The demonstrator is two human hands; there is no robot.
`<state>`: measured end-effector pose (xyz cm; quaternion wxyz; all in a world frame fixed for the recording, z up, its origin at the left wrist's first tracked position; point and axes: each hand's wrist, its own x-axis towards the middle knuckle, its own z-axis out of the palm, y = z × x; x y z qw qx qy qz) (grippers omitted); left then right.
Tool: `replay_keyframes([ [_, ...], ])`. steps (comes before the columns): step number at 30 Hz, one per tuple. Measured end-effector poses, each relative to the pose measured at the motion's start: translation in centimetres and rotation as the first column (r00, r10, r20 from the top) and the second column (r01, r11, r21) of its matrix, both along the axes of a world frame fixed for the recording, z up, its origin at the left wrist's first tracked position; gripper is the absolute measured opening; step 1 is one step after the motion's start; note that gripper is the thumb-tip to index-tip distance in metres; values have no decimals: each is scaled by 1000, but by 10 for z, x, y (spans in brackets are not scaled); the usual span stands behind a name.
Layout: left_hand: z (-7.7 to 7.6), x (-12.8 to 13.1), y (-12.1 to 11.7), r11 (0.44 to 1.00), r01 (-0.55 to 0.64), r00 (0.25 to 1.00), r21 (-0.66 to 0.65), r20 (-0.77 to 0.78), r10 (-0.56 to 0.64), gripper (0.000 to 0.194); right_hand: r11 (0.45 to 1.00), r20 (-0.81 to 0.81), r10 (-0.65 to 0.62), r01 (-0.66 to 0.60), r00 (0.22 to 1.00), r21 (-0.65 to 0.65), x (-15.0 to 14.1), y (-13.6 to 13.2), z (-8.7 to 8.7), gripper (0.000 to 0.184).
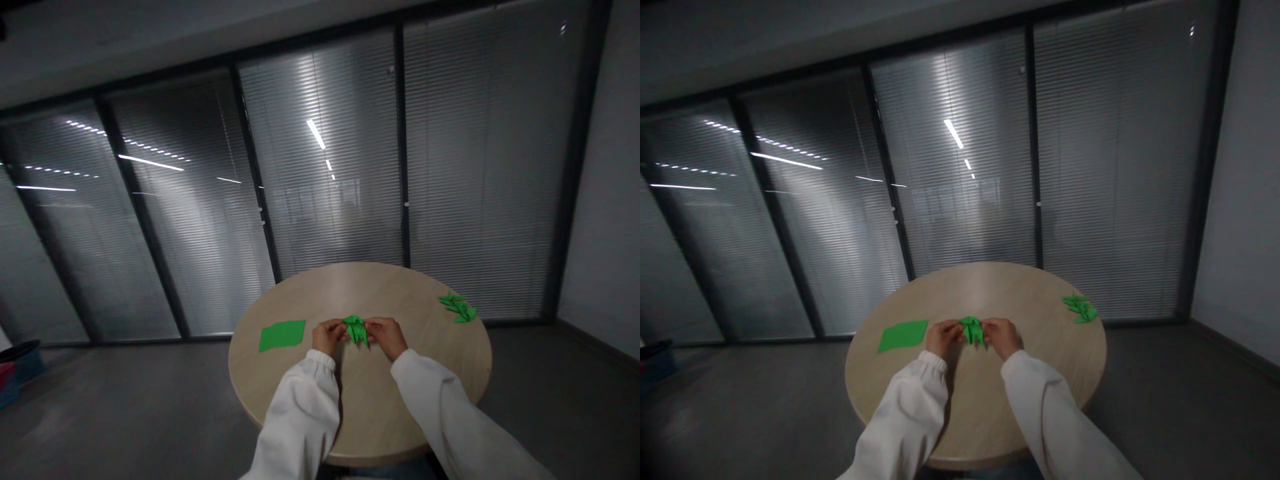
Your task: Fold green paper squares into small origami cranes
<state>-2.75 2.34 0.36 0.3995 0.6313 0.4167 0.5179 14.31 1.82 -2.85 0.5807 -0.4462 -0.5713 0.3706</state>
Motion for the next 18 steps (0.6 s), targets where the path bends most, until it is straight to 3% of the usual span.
replay_keyframes([
  [10, -5, -5, 9, 993, 76, 978, -95, 199, -56, 29, 999, -105, 11, -5, 994, 50, 1, 0, 6, 35],
  [13, -4, -5, 8, 992, 45, 980, -119, 196, -21, 29, 995, -78, 60, -53, 995, 90, -1, -7, 14, 42],
  [18, -5, -4, 7, 997, 4, 990, -82, 137, 7, 28, 983, -86, 181, -178, 980, 38, -4, -18, 22, 44],
])
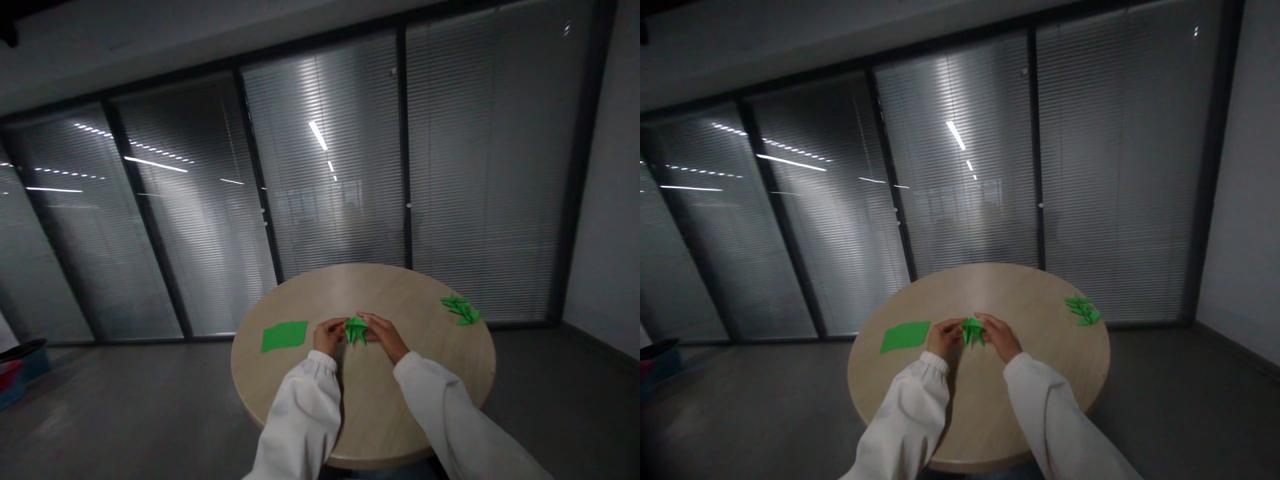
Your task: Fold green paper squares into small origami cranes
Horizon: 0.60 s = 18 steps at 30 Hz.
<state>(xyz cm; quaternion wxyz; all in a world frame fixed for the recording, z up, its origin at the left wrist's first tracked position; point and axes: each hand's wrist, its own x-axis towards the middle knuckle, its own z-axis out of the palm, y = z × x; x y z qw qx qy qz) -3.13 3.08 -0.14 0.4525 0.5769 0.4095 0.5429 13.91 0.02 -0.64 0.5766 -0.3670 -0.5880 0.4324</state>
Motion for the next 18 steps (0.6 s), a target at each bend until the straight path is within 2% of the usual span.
replay_keyframes([
  [5, 5, -1, -4, 986, -64, 993, 153, -89, 78, 23, 995, -36, -2, -2, 999, -97, -2, 0, 1, 45],
  [9, 11, -2, -9, 958, -109, 980, 266, -133, 148, 19, 997, -107, 53, -58, 993, -52, -3, 2, 0, 48],
  [14, 13, 3, -10, 959, -53, 996, 279, -57, 71, 16, 997, -136, 71, -68, 988, 27, -1, 4, -1, 49],
  [18, 17, 4, -11, 958, -24, 998, 286, -46, 39, 19, 999, -110, -18, 23, 994, 44, 0, 7, -4, 47],
])
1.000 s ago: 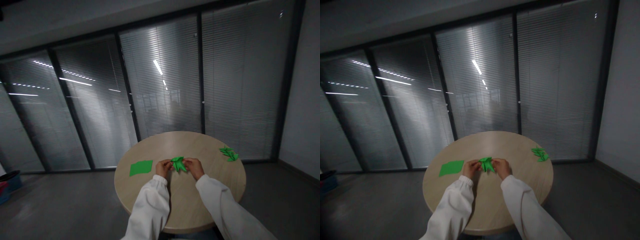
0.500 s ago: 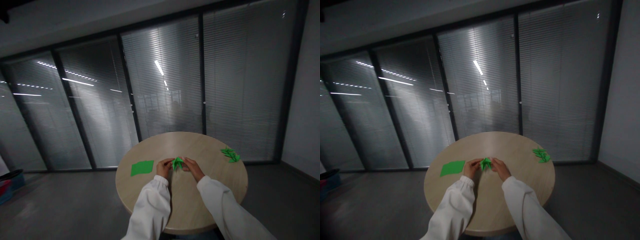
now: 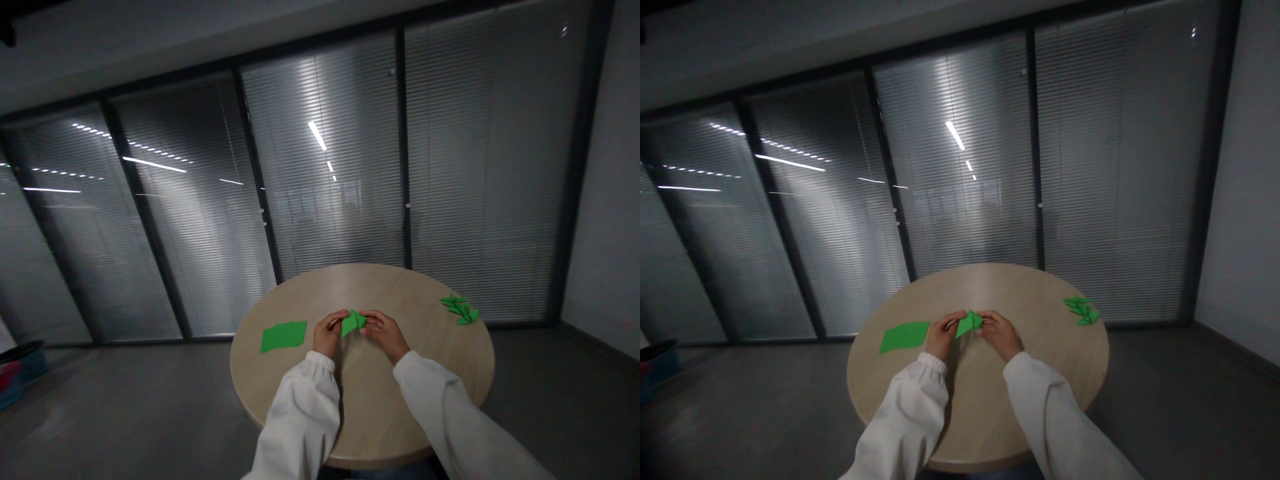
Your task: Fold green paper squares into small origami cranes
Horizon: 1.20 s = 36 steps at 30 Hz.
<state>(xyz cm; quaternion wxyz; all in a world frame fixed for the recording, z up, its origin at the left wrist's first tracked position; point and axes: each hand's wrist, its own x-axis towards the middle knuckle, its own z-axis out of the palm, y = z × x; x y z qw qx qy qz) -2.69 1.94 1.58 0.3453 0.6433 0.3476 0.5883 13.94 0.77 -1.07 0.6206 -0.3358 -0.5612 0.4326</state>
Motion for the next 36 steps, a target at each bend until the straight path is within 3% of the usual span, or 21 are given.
replay_keyframes([
  [9, 1, -4, -2, 978, -188, 978, 86, -72, 195, 26, 949, 175, -230, 180, 957, 259, 1, 3, -4, 28],
  [14, -4, 0, 0, 996, -79, 992, 31, -95, 81, 36, 919, 231, -269, 178, 935, 351, 0, 1, -2, 27],
  [19, 0, -2, -2, 994, -100, 992, 33, -70, 102, 23, 912, 225, -259, 161, 939, 378, -1, -1, 0, 26],
  [26, 9, -1, -11, 983, -134, 976, 124, -154, 153, 16, 889, 192, -304, 206, 933, 408, 1, -3, 3, 19],
  [36, 7, 1, -11, 968, -144, 960, 207, -206, 187, 12, 870, 185, -381, 283, 906, 403, -2, -9, 9, 15],
])
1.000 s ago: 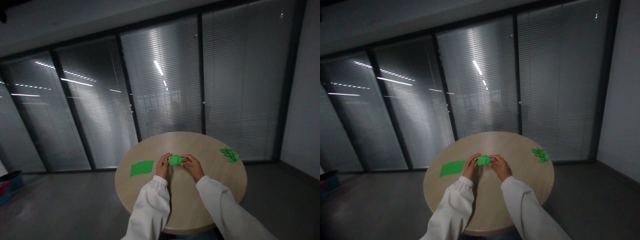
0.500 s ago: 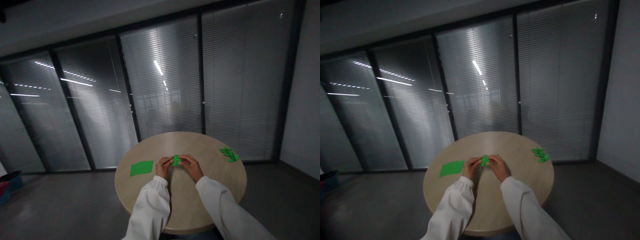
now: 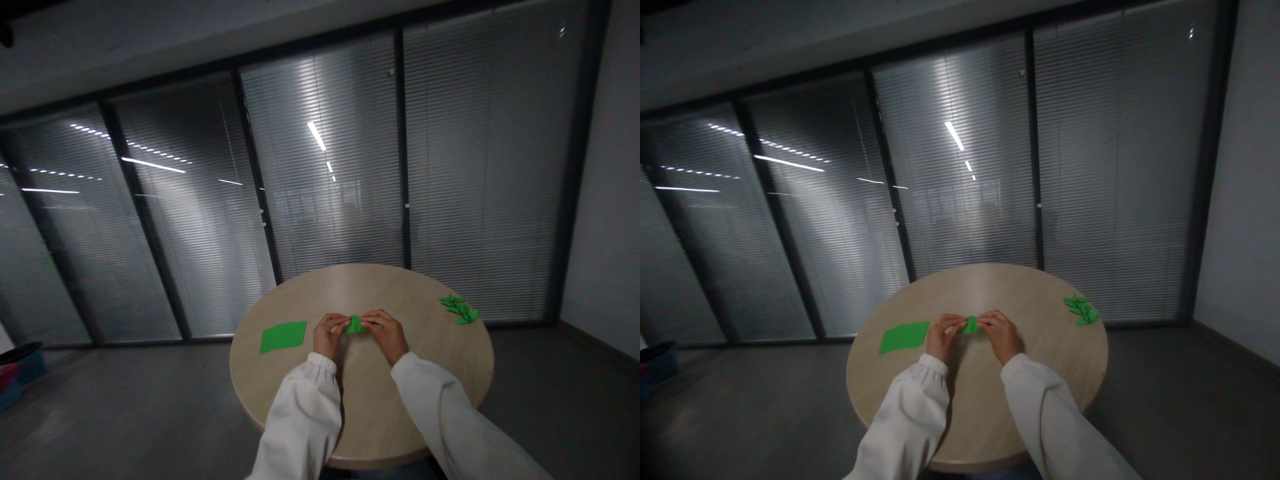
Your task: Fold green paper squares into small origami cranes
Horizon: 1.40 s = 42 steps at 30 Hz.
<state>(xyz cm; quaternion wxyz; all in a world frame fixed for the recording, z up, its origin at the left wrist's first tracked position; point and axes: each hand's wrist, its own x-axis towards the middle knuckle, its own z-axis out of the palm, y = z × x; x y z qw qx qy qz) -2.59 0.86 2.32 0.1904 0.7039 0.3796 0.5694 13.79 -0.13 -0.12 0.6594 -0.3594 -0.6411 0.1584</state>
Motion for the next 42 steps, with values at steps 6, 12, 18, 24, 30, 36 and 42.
replay_keyframes([
  [6, -4, 0, 4, 1000, -25, 1000, 16, -18, 25, 12, 1000, -17, -16, 16, 1000, 0, 0, 1, 0, 15],
  [12, -6, 0, 7, 998, -46, 998, 32, 50, 45, 30, 999, -107, -44, 43, 993, -14, 2, 8, -5, 17],
  [18, -5, -2, 5, 998, -52, 998, 40, 23, 51, 29, 999, -92, -34, 35, 995, 9, 3, 9, -6, 15],
  [24, -5, -1, 3, 999, 28, 998, -18, 49, -27, 25, 999, -81, 4, -2, 997, 33, 4, 11, -7, 16],
  [30, 0, 0, -2, 996, 26, 994, -85, 108, -16, 21, 999, -120, 42, -40, 992, 16, 3, 10, -7, 15],
  [36, 2, 0, -4, 995, 4, 993, -104, 118, 8, 18, 999, -96, -6, 11, 995, 47, 3, 6, -3, 10],
  [42, 1, 1, -2, 988, 27, 988, -152, 156, -3, 18, 1000, -125, -6, 9, 992, 21, 4, 10, -6, 10],
])
